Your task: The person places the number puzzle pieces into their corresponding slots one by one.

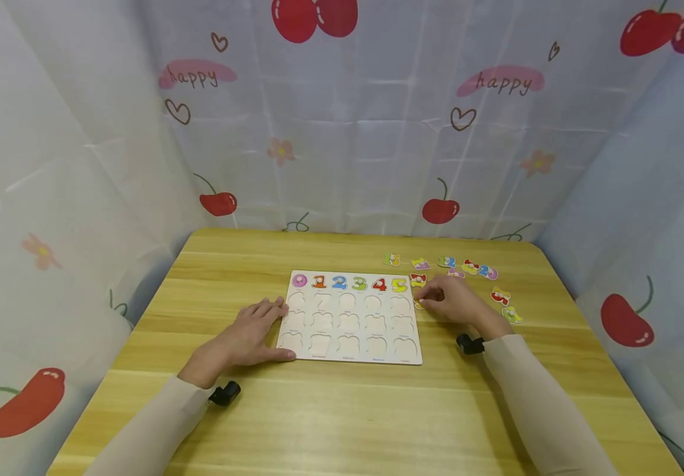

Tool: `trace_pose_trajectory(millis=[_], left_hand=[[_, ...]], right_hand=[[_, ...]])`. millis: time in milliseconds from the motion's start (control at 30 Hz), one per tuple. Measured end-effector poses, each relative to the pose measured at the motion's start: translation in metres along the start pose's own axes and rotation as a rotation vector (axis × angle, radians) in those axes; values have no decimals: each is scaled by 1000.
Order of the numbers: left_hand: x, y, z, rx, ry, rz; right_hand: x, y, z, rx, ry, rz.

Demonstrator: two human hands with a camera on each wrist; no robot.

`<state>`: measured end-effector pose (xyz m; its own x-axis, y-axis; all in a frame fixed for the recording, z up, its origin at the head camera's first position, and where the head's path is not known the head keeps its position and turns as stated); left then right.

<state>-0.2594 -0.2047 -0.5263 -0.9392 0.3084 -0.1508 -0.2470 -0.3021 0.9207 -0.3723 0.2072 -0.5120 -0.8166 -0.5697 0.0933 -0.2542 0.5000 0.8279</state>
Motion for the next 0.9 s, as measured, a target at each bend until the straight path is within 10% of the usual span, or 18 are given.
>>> trace_pose_trajectory(millis=[900], left_hand=[[1, -3, -3, -8, 19, -10]], right_hand=[[3, 18, -19, -87, 63, 137]])
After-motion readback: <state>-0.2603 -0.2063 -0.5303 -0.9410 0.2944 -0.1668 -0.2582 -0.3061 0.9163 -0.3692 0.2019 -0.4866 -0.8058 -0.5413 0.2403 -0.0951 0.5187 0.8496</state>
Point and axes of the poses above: each hand's wrist, its own x-axis towards the middle knuckle, its own y-axis out of the back of the hand, z = x × y, the point moved 9 cm from there along x, towards the middle knuckle, and after that the axes turned 8 degrees about y, right-handed, at the moved point
